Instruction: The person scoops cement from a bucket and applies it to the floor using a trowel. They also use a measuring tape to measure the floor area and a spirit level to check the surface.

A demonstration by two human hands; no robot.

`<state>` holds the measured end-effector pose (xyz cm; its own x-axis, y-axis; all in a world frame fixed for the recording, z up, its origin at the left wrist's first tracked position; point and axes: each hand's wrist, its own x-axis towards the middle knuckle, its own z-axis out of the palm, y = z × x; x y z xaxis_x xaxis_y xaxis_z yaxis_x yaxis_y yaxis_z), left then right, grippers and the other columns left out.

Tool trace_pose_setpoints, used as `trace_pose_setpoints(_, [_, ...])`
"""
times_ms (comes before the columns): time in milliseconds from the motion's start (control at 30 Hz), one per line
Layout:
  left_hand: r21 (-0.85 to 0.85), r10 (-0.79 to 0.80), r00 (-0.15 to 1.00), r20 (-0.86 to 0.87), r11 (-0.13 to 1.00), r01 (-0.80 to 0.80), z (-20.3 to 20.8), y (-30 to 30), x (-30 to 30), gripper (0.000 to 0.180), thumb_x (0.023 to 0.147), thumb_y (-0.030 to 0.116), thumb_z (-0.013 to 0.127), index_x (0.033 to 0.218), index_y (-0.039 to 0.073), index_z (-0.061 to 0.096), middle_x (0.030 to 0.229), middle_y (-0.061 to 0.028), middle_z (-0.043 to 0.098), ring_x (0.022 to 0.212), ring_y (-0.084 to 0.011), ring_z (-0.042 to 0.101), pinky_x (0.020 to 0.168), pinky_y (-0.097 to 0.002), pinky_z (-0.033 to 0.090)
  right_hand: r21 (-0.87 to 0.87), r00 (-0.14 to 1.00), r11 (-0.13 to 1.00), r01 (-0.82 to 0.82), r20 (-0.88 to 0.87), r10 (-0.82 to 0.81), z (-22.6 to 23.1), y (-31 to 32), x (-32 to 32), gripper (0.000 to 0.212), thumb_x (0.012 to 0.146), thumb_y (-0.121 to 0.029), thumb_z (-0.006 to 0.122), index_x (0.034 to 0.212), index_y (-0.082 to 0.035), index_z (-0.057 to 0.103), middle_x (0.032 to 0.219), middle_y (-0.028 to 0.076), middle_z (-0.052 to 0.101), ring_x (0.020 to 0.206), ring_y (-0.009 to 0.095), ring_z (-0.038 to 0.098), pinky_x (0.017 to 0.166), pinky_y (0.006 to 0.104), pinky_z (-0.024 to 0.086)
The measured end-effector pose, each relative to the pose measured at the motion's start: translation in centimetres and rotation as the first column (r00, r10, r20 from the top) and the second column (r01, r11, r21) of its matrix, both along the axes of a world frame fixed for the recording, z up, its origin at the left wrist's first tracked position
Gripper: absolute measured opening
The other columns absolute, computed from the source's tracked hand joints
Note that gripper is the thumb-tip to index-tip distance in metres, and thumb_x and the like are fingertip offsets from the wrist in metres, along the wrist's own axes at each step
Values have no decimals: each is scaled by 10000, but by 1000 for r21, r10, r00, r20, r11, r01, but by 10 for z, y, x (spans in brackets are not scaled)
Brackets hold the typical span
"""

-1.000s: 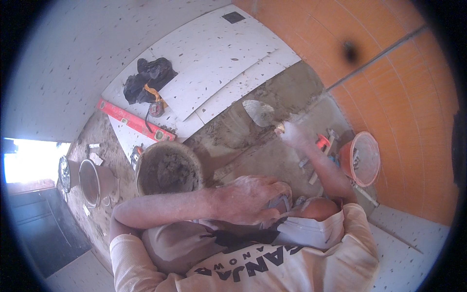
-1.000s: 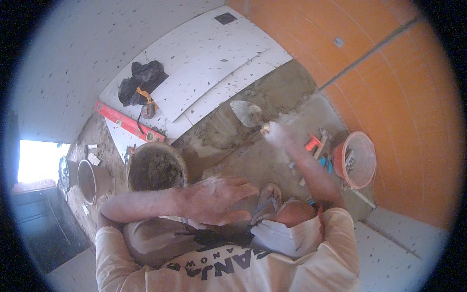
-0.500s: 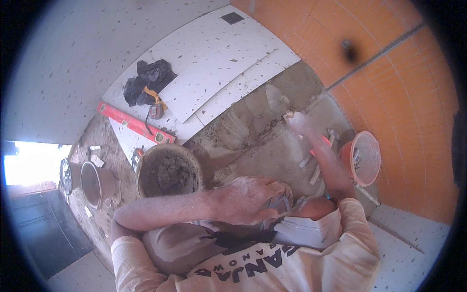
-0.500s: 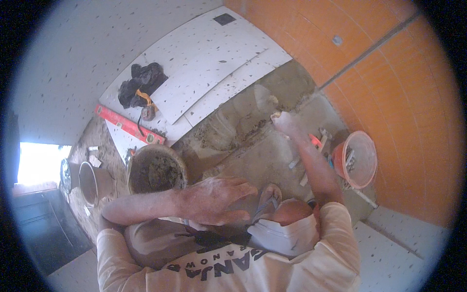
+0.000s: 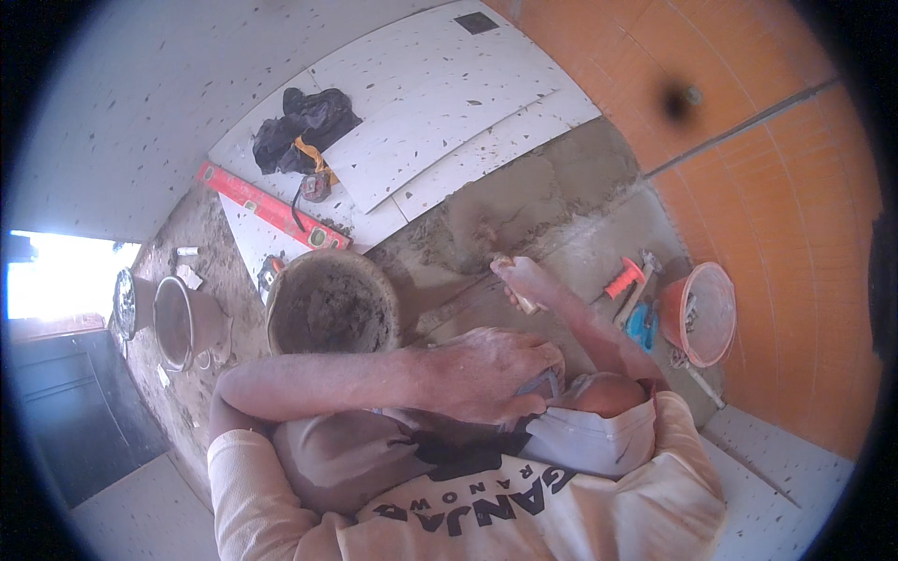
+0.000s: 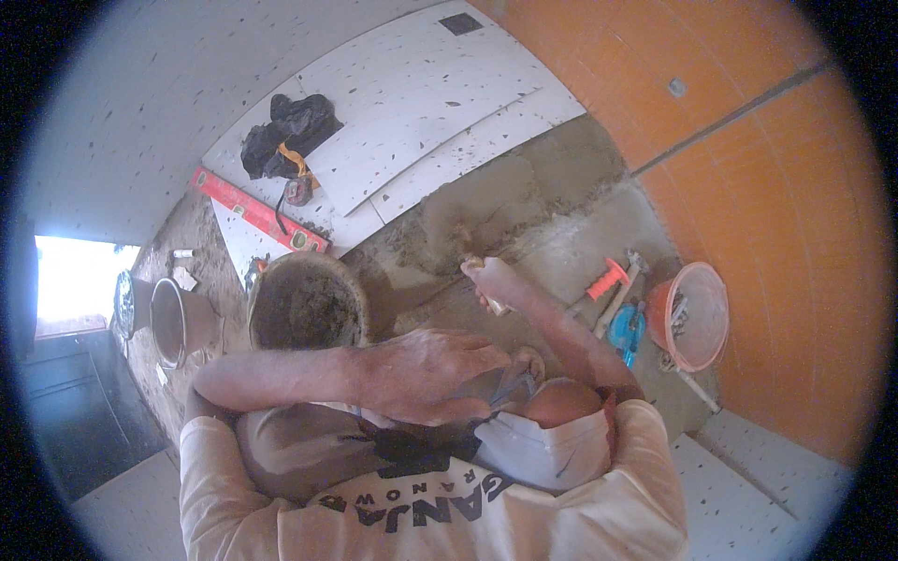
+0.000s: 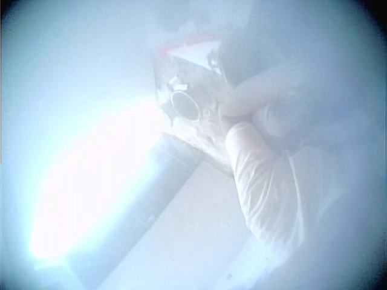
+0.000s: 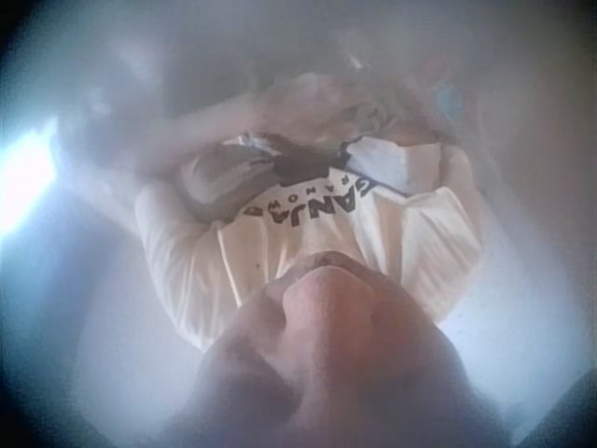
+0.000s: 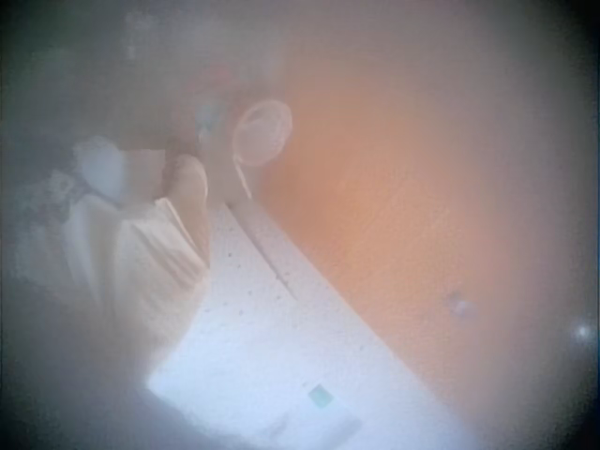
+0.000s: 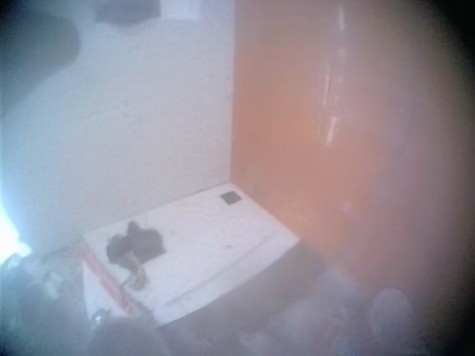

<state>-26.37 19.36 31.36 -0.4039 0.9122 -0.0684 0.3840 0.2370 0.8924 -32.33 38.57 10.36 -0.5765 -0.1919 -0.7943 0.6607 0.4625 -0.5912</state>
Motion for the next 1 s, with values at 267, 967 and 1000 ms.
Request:
trace_pose_setpoints(267, [43, 13, 999, -53, 999, -10, -4, -4, 7, 448, 872, 248, 643, 1205, -15, 499, 1090, -236, 588, 1057, -425, 593, 913, -499, 480, 226, 936, 918, -327, -58, 348, 12, -27, 2, 366, 972, -393, 552, 990, -27, 565, 676, 46, 571, 497, 142, 565, 437, 328, 480])
trace_pose_setpoints(967, [24, 15, 999, -41, 1000, -14, 2, -17, 13, 452, 836, 191, 669, 1199, -2, 478, 1049, -220, 597, 1012, -416, 613, 877, -500, 499, -37, 999, 999, 31, 38, -30, 1, -38, 13, 397, 983, -425, 536, 1004, -29, 528, 675, 25, 544, 490, 119, 538, 398, 306, 471])
trace_pose_setpoints(1000, [1, 2, 999, -46, 1000, -2, 2, -17, 13, 564, 838, 203, 687, 1303, 9, 434, 1068, -222, 601, 1025, -416, 611, 886, -494, 504, -36, 999, 999, 16, 38, -15, 0, -41, 13, 392, 984, -420, 536, 994, -28, 531, 675, 25, 545, 493, 120, 540, 401, 310, 472])
